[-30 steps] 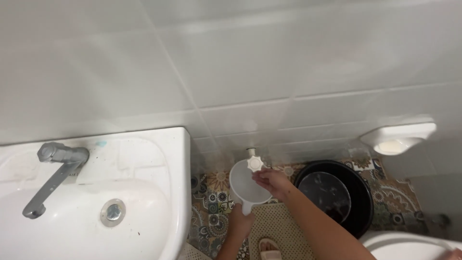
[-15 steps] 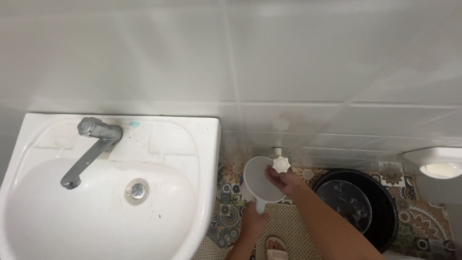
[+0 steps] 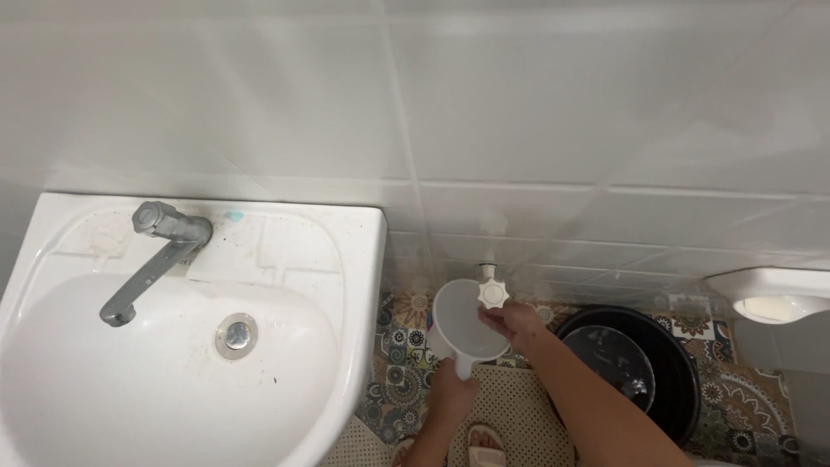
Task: The recorder cleans a bathroom sink using a sponge and a cleaning solution.
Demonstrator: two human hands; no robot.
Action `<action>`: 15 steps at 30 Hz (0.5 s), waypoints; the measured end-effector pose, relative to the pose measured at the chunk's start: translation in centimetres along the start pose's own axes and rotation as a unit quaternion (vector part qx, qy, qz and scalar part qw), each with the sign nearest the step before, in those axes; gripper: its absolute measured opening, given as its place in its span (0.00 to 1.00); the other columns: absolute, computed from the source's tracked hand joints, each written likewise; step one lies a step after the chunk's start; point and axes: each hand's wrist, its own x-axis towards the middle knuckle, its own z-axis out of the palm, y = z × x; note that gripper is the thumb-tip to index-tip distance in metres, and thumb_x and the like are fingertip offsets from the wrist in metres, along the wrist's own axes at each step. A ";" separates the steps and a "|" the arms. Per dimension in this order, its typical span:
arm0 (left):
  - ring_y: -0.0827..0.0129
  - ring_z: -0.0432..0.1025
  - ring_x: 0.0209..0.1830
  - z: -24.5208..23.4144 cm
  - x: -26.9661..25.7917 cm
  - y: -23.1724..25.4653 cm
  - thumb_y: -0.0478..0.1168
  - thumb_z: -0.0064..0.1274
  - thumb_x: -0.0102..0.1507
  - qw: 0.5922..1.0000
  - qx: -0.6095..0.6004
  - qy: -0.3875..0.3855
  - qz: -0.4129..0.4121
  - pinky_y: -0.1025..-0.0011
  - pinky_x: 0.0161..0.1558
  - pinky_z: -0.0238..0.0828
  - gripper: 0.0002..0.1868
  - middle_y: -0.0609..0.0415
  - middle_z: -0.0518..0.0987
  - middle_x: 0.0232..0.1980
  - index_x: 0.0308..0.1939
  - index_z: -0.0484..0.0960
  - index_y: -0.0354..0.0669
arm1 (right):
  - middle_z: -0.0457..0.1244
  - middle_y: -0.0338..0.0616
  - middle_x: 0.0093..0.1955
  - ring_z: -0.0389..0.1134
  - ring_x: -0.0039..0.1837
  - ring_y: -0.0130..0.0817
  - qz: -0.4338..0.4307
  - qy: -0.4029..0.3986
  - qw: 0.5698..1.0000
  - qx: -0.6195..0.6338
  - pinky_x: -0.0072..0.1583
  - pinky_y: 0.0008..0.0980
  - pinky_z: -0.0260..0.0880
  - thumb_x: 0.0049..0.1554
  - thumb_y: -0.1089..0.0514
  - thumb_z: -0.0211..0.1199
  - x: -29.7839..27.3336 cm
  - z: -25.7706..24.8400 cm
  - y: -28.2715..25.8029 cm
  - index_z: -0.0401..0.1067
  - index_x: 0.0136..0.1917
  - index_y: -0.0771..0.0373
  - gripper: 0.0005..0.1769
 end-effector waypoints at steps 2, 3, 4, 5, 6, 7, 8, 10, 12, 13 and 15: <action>0.52 0.80 0.44 1.2 1.2 -1.4 0.37 0.58 0.56 0.999 -0.032 0.007 0.017 0.58 0.48 0.75 0.22 0.38 0.81 0.47 0.52 0.73 0.31 | 0.70 0.58 0.54 0.74 0.56 0.44 -0.026 -0.022 0.996 -0.086 0.59 0.31 0.77 0.59 0.68 0.61 0.6 -0.9 0.1 0.72 0.59 0.78 0.15; 0.54 0.81 0.41 1.9 1.7 -2.1 0.35 0.57 0.56 0.997 -0.065 0.013 0.031 0.60 0.44 0.76 0.22 0.38 0.81 0.45 0.52 0.74 0.30 | 0.72 0.59 0.53 0.75 0.55 0.45 -0.050 -0.044 0.983 -0.172 0.59 0.33 0.79 0.59 0.64 0.64 0.8 -1.4 0.2 0.74 0.59 0.77 0.17; 0.54 0.81 0.41 1.3 0.9 -1.0 0.35 0.57 0.56 0.997 -0.066 0.013 0.032 0.60 0.44 0.76 0.22 0.38 0.81 0.45 0.52 0.74 0.30 | 0.72 0.59 0.53 0.75 0.55 0.45 -0.050 -0.043 0.983 -0.172 0.59 0.33 0.79 0.59 0.64 0.64 0.7 -1.5 -0.1 0.74 0.59 0.77 0.17; 0.55 0.81 0.37 0.7 0.1 0.1 0.36 0.56 0.57 0.998 -0.067 -0.005 -0.003 0.60 0.38 0.75 0.21 0.40 0.81 0.44 0.52 0.73 0.29 | 0.72 0.58 0.53 0.75 0.55 0.45 -0.095 -0.011 0.933 -0.348 0.58 0.38 0.76 0.58 0.59 0.66 0.7 -1.4 -0.3 0.74 0.59 0.76 0.20; 0.56 0.80 0.33 0.1 -0.7 1.2 0.36 0.55 0.59 0.997 -0.069 -0.022 -0.038 0.61 0.32 0.74 0.21 0.41 0.80 0.43 0.53 0.72 0.29 | 0.72 0.57 0.53 0.75 0.55 0.46 -0.136 0.022 0.848 -0.512 0.58 0.43 0.73 0.58 0.54 0.67 0.6 -1.4 -0.6 0.75 0.60 0.74 0.23; 0.56 0.80 0.33 0.8 0.0 0.2 0.36 0.55 0.59 0.997 -0.069 -0.023 -0.038 0.61 0.32 0.74 0.21 0.41 0.80 0.43 0.53 0.72 0.29 | 0.72 0.57 0.53 0.75 0.55 0.46 -0.136 0.023 0.848 -0.512 0.58 0.43 0.73 0.58 0.54 0.67 -1.3 -0.7 -1.8 0.75 0.60 0.74 0.23; 0.59 0.79 0.31 1.5 0.6 -0.8 0.35 0.56 0.58 0.995 -0.096 -0.018 -0.023 0.64 0.29 0.73 0.20 0.41 0.81 0.41 0.53 0.73 0.29 | 0.71 0.57 0.54 0.74 0.56 0.47 -0.189 0.034 0.811 -0.553 0.59 0.43 0.73 0.54 0.54 0.69 -3.1 -0.1 -3.0 0.71 0.63 0.71 0.28; 0.62 0.79 0.29 1.8 0.7 -0.9 0.34 0.56 0.58 0.992 -0.123 -0.013 -0.005 0.67 0.26 0.72 0.20 0.42 0.81 0.40 0.53 0.74 0.29 | 0.70 0.56 0.56 0.73 0.57 0.49 -0.244 0.047 0.768 -0.590 0.60 0.43 0.73 0.51 0.53 0.70 -6.8 1.0 -5.5 0.68 0.67 0.68 0.33; 0.60 0.78 0.27 1.1 -0.6 0.2 0.33 0.55 0.58 0.988 -0.151 -0.005 -0.027 0.65 0.24 0.70 0.21 0.42 0.81 0.41 0.54 0.72 0.30 | 0.68 0.54 0.62 0.71 0.60 0.53 -0.346 0.025 0.699 -0.626 0.61 0.44 0.72 0.49 0.57 0.69 -10.6 1.8 -7.5 0.67 0.69 0.62 0.34; 0.60 0.78 0.27 1.2 -0.5 0.0 0.33 0.55 0.58 0.988 -0.151 -0.005 -0.026 0.65 0.24 0.70 0.21 0.42 0.81 0.41 0.54 0.72 0.30 | 0.68 0.54 0.62 0.71 0.60 0.53 -0.346 0.026 0.698 -0.626 0.61 0.44 0.72 0.49 0.57 0.69 -12.8 2.7 -8.4 0.67 0.69 0.62 0.34; 0.63 0.79 0.27 1.3 -0.2 -0.4 0.33 0.56 0.58 0.989 -0.143 -0.002 -0.034 0.66 0.25 0.72 0.23 0.42 0.81 0.42 0.55 0.72 0.29 | 0.60 0.56 0.69 0.67 0.64 0.55 -0.358 -0.002 0.651 -0.670 0.62 0.46 0.69 0.48 0.57 0.71 -17.0 4.4 -9.9 0.57 0.75 0.62 0.44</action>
